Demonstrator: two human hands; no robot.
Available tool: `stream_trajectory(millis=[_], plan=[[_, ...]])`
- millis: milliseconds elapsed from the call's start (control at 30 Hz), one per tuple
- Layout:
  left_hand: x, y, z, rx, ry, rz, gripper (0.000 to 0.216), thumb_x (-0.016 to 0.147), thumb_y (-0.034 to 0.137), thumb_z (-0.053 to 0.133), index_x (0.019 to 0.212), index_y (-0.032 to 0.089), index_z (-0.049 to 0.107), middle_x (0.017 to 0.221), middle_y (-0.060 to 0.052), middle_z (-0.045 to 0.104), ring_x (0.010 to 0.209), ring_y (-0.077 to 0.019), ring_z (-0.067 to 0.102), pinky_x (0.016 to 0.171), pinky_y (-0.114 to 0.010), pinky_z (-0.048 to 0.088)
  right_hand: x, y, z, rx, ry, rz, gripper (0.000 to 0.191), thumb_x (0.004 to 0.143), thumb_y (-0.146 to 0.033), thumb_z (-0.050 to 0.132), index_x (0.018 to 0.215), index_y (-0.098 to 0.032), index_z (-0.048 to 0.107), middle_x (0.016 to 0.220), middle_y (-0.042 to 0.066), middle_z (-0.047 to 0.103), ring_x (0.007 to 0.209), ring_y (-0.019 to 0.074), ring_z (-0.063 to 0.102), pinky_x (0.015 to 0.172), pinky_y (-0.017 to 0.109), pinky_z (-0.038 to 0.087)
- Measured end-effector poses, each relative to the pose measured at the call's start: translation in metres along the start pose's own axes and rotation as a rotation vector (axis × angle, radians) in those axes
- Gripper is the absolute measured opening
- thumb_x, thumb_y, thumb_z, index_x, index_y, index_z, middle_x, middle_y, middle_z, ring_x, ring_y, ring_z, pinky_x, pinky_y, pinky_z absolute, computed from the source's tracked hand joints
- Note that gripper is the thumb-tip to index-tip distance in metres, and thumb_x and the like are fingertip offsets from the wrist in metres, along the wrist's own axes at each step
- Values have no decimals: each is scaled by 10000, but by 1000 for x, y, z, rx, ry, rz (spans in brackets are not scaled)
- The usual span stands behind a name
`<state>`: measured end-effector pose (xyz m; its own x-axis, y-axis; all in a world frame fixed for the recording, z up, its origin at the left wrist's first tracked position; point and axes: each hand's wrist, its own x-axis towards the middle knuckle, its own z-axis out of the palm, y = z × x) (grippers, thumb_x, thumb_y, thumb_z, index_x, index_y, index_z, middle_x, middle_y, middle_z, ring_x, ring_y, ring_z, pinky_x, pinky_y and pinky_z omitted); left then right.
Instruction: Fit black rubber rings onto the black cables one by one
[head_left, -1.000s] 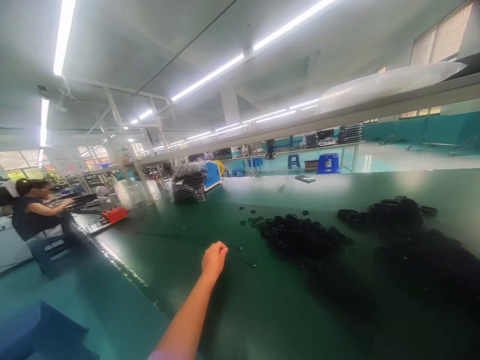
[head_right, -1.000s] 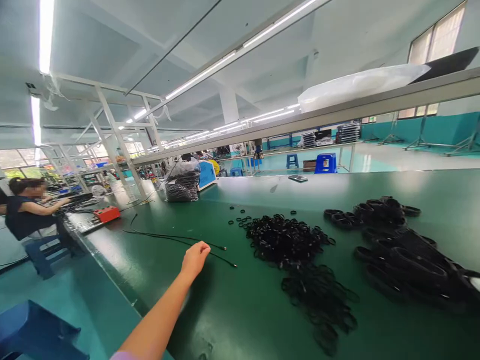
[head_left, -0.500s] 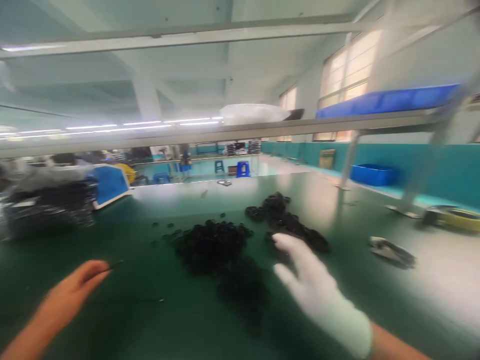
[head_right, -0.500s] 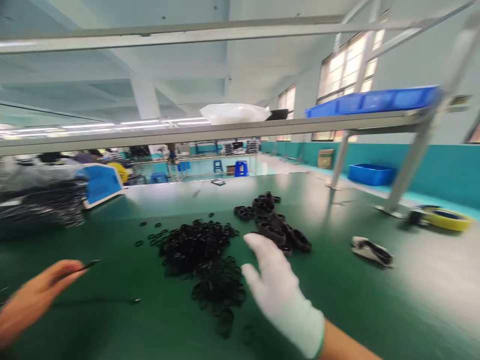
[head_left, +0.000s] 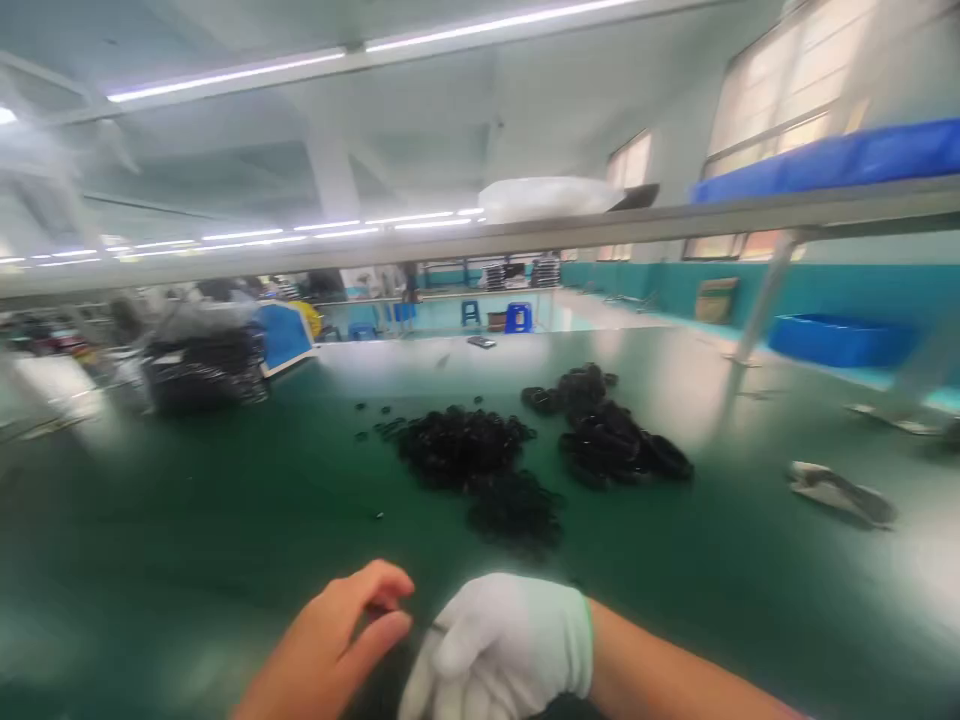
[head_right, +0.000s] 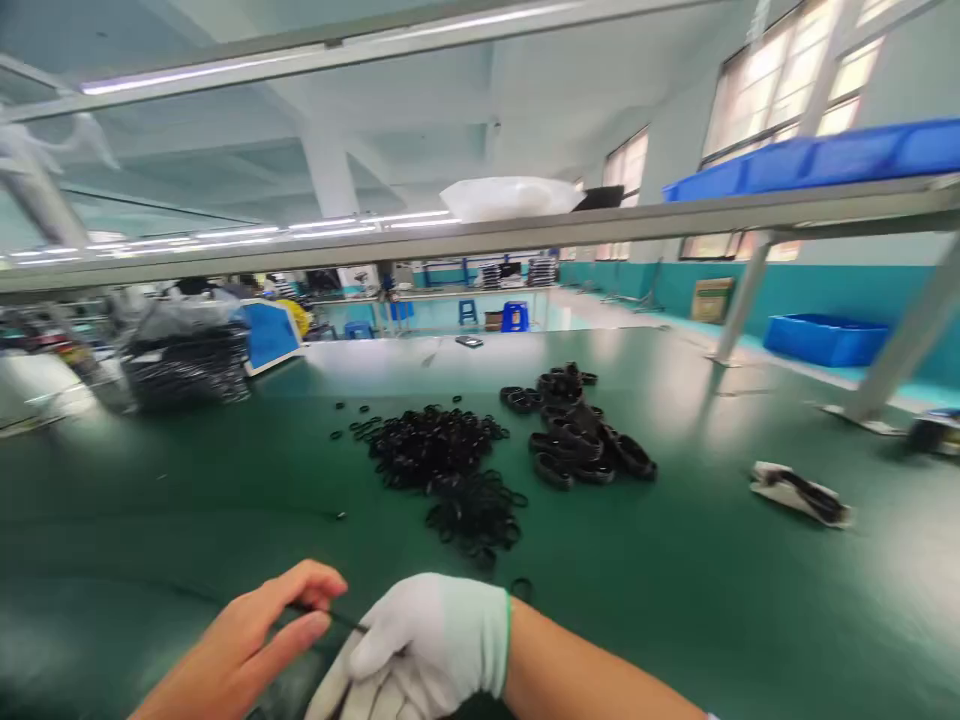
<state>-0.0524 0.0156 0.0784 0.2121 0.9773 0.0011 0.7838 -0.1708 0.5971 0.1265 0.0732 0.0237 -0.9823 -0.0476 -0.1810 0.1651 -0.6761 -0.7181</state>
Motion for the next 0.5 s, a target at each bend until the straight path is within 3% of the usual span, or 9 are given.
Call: stream_trajectory(millis=[100, 233, 400, 500], plan=[[-9, 28, -12, 6, -39, 77, 176, 842, 289, 492, 712, 258, 606, 773, 32, 649, 808, -163, 560, 754, -249, 418, -1, 11, 12, 123, -136, -32, 454, 639, -267, 556, 1018, -18, 582, 693, 129, 686, 534, 187, 654, 530, 266, 504], [-9, 42, -14, -74, -71, 240, 144, 817, 172, 531, 713, 234, 608, 750, 36, 623, 826, -141, 543, 882, -260, 372, -1, 10, 29, 130, -235, -41, 509, 636, -208, 564, 1120, -50, 539, 816, 134, 697, 727, 228, 688, 704, 364, 524], [0, 38, -2, -145, -47, 380, 137, 820, 172, 540, 720, 226, 617, 717, 49, 624, 736, -115, 560, 1073, -337, 242, 2, 19, 30, 94, -189, -54, 540, 589, -244, 568, 1079, -17, 564, 879, 188, 683, 920, 293, 651, 791, 429, 494], [10, 20, 9, -46, 87, 363, 166, 862, 242, 486, 784, 232, 632, 778, 31, 666, 814, -137, 595, 1028, -328, 331, -1, 21, 28, 121, -118, -175, 481, 619, -305, 576, 981, 12, 597, 785, 203, 677, 903, 315, 648, 836, 494, 457]])
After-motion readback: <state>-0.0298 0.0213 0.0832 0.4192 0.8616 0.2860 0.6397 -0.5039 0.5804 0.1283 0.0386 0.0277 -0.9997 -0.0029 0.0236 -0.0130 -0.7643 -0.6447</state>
